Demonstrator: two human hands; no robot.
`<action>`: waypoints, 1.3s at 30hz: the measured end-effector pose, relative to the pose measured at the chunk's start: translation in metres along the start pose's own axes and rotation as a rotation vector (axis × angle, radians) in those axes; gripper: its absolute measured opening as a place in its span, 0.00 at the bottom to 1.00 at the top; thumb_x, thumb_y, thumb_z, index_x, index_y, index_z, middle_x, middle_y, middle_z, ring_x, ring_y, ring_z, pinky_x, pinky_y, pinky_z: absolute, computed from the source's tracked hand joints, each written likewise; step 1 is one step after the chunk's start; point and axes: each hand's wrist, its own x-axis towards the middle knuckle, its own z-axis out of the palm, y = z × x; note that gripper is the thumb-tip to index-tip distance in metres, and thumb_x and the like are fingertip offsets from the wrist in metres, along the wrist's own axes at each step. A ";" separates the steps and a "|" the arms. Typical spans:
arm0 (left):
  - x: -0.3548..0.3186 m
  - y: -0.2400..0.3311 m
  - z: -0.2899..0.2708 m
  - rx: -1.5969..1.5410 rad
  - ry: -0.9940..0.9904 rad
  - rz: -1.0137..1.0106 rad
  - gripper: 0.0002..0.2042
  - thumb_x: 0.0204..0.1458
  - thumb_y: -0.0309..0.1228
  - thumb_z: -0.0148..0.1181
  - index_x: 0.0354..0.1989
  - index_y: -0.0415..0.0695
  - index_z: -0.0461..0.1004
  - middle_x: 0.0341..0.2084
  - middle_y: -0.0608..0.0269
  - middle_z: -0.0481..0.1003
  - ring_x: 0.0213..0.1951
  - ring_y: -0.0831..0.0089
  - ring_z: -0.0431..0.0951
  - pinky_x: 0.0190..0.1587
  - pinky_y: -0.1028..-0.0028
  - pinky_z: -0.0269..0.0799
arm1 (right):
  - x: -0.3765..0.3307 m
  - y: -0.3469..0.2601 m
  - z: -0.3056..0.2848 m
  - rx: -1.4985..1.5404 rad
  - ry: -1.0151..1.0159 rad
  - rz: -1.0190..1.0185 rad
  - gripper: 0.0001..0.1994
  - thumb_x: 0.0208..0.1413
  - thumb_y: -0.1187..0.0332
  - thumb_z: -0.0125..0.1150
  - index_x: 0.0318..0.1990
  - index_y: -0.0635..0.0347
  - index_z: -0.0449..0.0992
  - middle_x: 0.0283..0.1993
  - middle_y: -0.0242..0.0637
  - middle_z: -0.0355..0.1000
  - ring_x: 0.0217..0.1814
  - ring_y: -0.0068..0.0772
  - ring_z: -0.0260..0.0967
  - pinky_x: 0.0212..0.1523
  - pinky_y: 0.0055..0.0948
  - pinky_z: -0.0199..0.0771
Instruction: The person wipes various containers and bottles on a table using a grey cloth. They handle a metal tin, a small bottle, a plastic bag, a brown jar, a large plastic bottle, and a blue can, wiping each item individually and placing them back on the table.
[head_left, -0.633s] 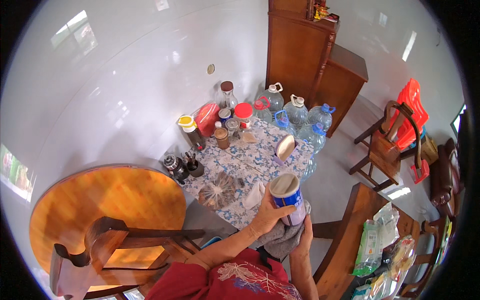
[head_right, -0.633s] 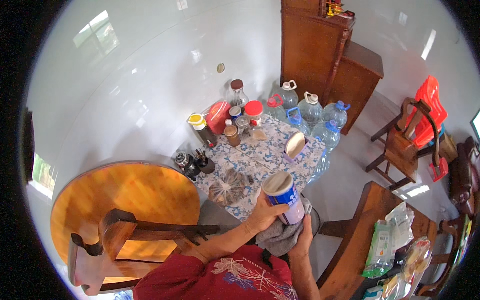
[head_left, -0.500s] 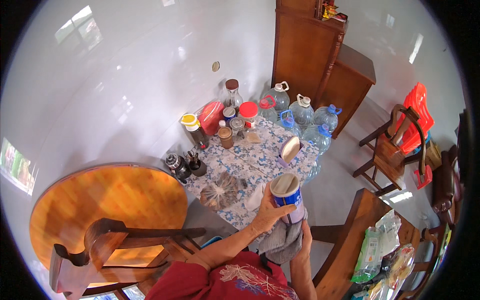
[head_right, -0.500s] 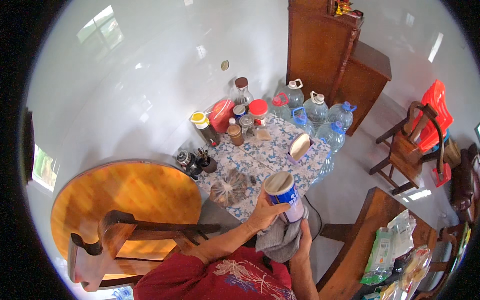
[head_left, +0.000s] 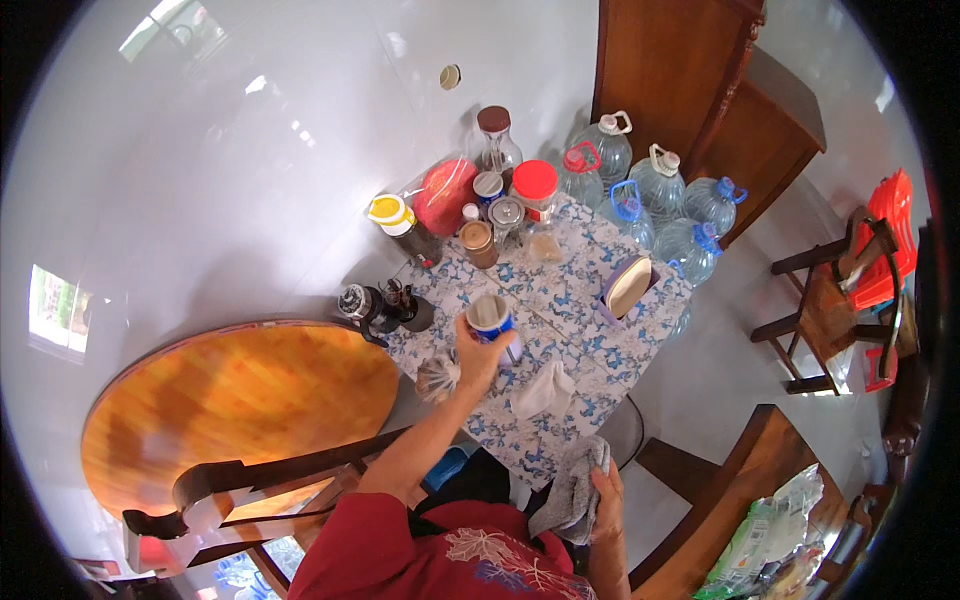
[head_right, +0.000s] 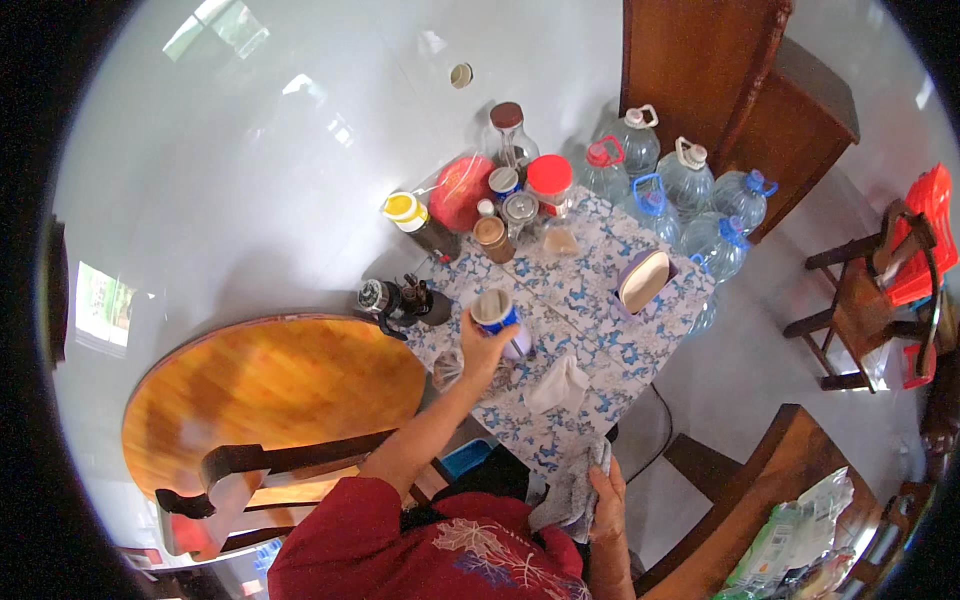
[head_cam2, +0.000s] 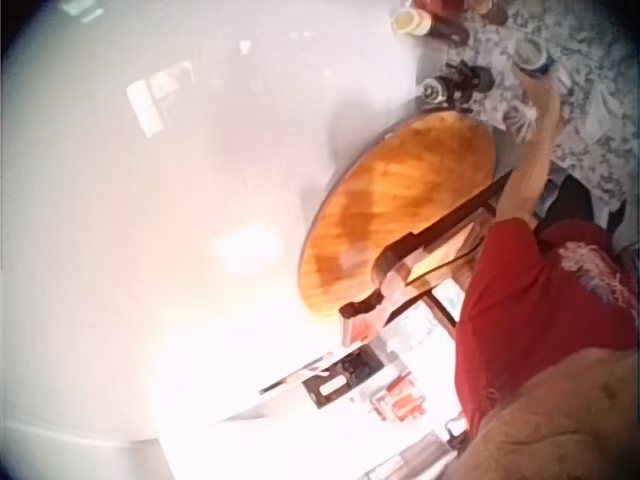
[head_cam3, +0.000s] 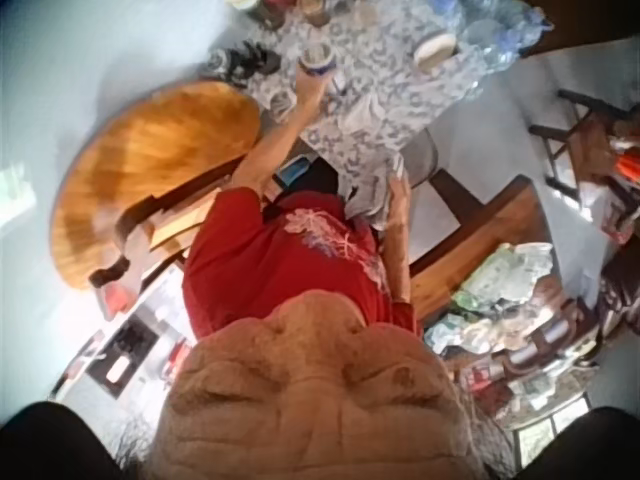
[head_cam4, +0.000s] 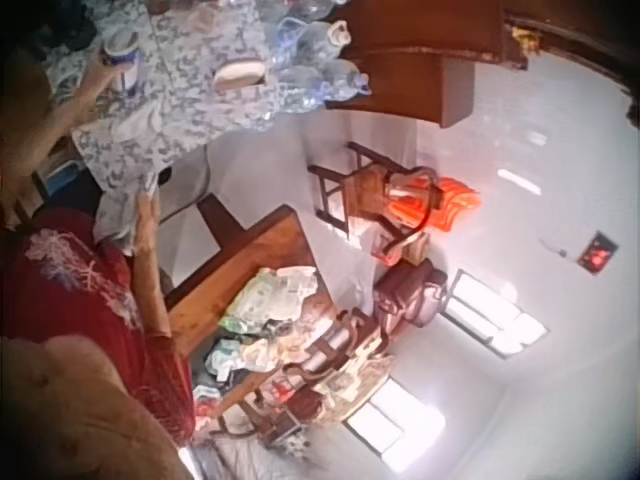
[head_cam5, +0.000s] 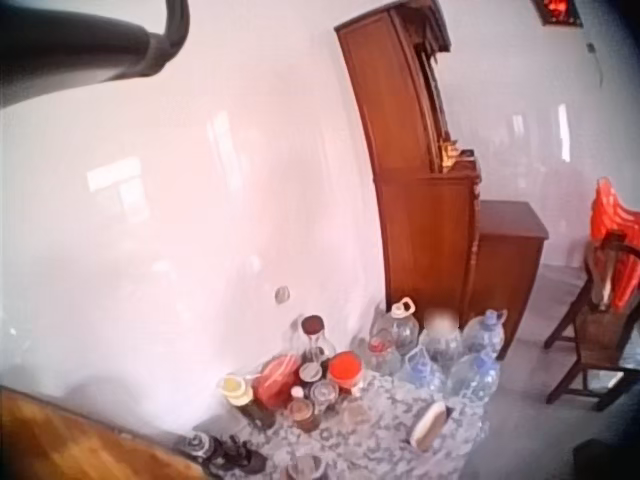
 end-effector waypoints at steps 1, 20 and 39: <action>0.018 -0.012 -0.009 0.026 0.024 0.029 0.33 0.33 0.29 0.70 0.49 0.40 0.58 0.40 0.57 0.69 0.41 0.68 0.72 0.44 0.70 0.68 | 0.004 -0.001 0.002 0.012 -0.012 0.009 0.21 0.53 0.68 0.51 0.55 0.63 0.62 0.44 0.40 0.70 0.43 0.35 0.70 0.43 0.32 0.74; 0.177 -0.109 -0.026 0.226 0.516 -0.013 0.41 0.28 0.31 0.72 0.56 0.48 0.55 0.49 0.45 0.61 0.52 0.51 0.55 0.55 0.57 0.53 | 0.043 0.015 0.001 -0.040 0.163 0.132 0.24 0.51 0.67 0.49 0.57 0.64 0.58 0.47 0.46 0.68 0.44 0.42 0.70 0.42 0.38 0.75; 0.079 -0.054 -0.037 0.228 0.436 -0.210 0.40 0.35 0.35 0.70 0.57 0.41 0.52 0.46 0.54 0.57 0.48 0.66 0.59 0.49 0.66 0.60 | 0.041 0.013 0.018 -0.127 0.133 0.088 0.28 0.50 0.58 0.54 0.56 0.63 0.59 0.44 0.44 0.68 0.42 0.39 0.70 0.40 0.34 0.73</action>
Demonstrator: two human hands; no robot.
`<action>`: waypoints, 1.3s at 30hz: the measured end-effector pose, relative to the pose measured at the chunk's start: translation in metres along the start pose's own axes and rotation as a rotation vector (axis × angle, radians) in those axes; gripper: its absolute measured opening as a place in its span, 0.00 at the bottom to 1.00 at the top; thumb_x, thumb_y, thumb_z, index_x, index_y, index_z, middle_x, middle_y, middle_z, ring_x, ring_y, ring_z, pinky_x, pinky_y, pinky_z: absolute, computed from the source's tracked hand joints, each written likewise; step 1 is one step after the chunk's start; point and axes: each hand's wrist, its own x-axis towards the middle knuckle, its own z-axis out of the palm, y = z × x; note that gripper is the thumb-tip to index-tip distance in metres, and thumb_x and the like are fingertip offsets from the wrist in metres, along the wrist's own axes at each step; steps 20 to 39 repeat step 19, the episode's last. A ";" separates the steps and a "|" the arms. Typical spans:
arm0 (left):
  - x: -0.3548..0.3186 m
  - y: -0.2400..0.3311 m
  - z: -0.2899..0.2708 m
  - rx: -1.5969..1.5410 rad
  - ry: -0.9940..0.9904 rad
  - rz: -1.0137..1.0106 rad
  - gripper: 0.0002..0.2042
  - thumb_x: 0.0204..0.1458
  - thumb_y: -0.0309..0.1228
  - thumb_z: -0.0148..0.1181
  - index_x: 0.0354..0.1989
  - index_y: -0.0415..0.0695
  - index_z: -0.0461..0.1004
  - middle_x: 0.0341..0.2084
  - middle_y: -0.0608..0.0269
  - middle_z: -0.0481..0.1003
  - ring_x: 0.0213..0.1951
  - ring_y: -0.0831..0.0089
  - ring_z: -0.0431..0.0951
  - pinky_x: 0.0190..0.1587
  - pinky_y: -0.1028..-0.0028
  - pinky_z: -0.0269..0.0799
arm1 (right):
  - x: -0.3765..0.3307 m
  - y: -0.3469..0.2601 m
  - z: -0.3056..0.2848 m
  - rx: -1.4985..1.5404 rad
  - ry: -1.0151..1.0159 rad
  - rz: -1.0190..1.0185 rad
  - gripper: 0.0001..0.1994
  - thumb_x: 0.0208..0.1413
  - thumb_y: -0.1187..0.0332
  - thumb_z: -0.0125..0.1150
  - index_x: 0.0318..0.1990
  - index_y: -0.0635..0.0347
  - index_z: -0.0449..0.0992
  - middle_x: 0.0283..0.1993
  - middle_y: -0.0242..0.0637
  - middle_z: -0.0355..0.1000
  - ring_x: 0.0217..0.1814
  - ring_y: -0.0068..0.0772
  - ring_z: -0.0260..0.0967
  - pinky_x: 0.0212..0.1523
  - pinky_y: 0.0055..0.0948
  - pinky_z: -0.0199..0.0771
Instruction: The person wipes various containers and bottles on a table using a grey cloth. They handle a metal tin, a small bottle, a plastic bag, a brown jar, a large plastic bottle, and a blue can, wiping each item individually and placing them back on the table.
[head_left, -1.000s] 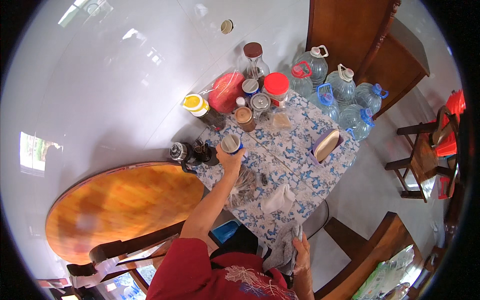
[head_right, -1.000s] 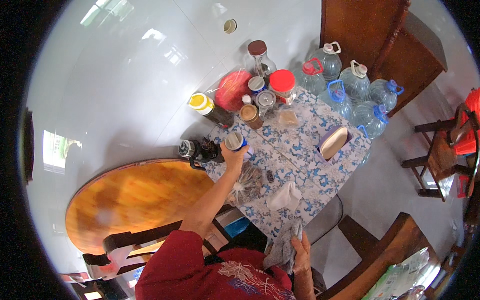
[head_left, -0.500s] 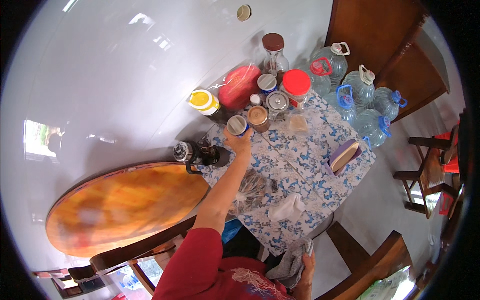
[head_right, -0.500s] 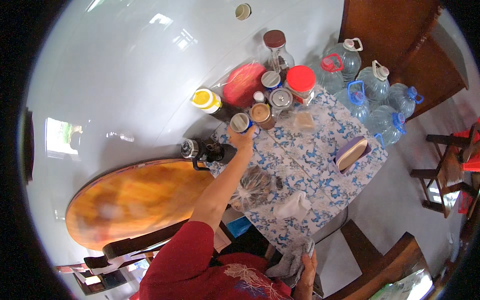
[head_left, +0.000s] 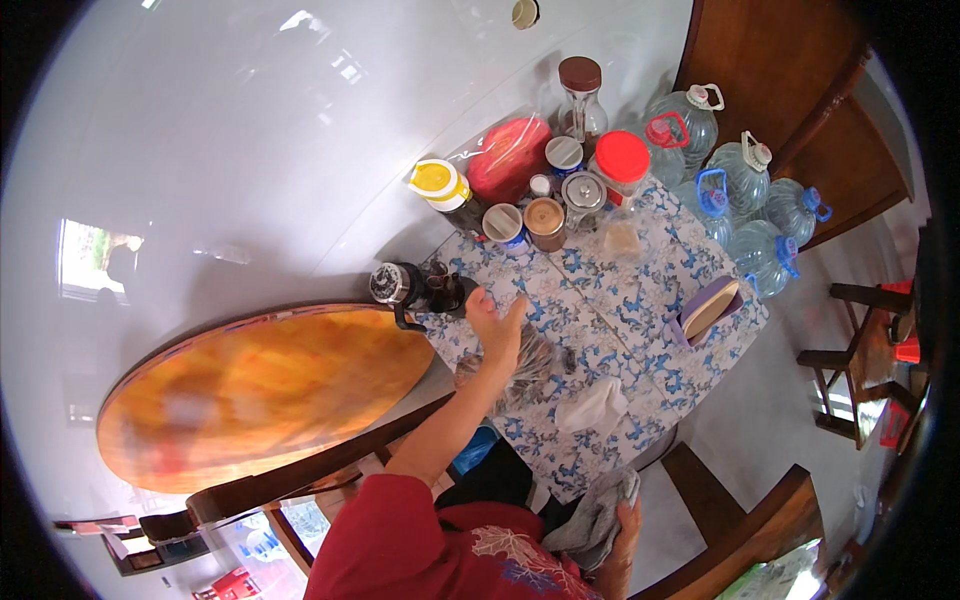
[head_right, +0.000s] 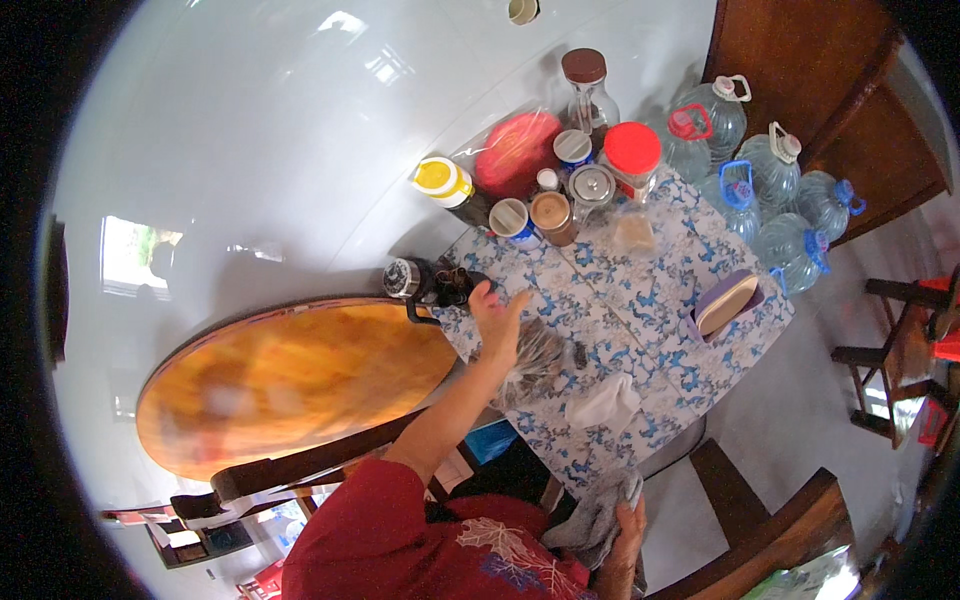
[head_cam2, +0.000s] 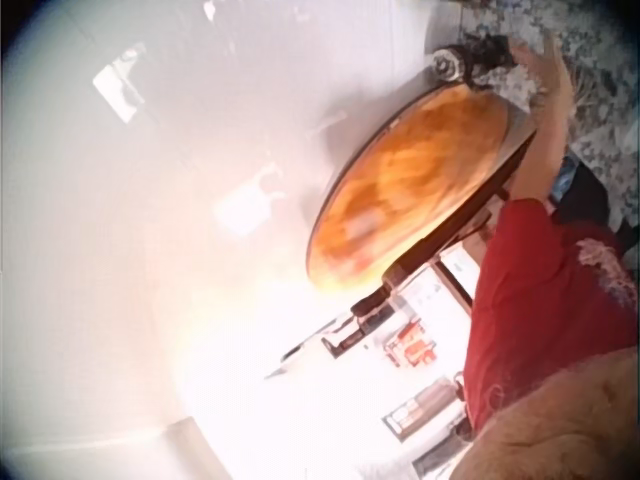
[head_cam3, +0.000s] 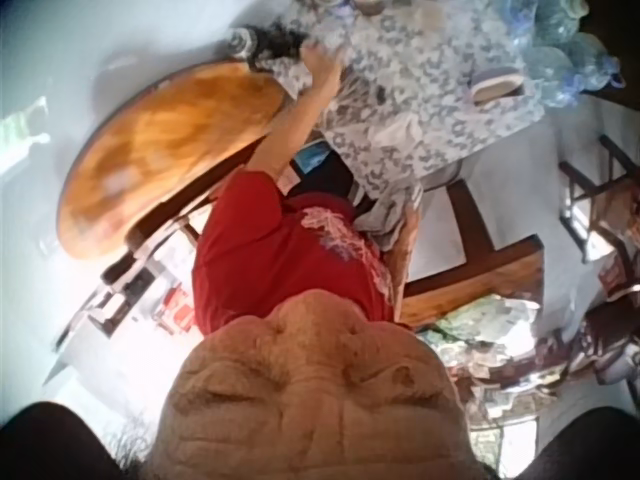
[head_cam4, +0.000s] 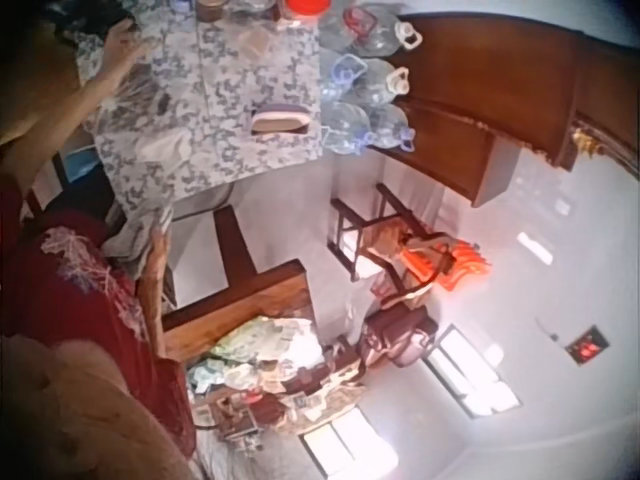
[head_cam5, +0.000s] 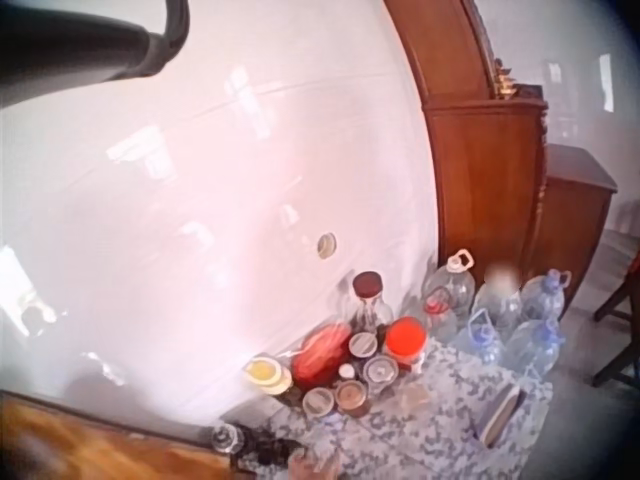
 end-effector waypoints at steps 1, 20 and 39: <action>-0.003 -0.010 -0.013 0.041 0.044 0.003 0.40 0.35 0.36 0.71 0.56 0.41 0.53 0.46 0.53 0.58 0.48 0.65 0.59 0.49 0.66 0.60 | -0.001 0.002 -0.002 0.004 -0.005 -0.008 0.28 0.50 0.58 0.54 0.56 0.63 0.59 0.44 0.44 0.68 0.42 0.39 0.70 0.40 0.34 0.73; 0.074 -0.048 -0.044 0.422 0.206 -0.234 0.52 0.34 0.57 0.67 0.65 0.42 0.48 0.63 0.47 0.49 0.62 0.51 0.52 0.61 0.57 0.55 | -0.034 0.007 -0.022 0.025 0.017 -0.037 0.26 0.51 0.62 0.53 0.57 0.64 0.59 0.46 0.45 0.68 0.44 0.41 0.69 0.44 0.38 0.73; 0.074 -0.048 -0.044 0.422 0.206 -0.234 0.52 0.34 0.57 0.67 0.65 0.42 0.48 0.63 0.47 0.49 0.62 0.51 0.52 0.61 0.57 0.55 | -0.034 0.007 -0.022 0.025 0.017 -0.037 0.26 0.51 0.62 0.53 0.57 0.64 0.59 0.46 0.45 0.68 0.44 0.41 0.69 0.44 0.38 0.73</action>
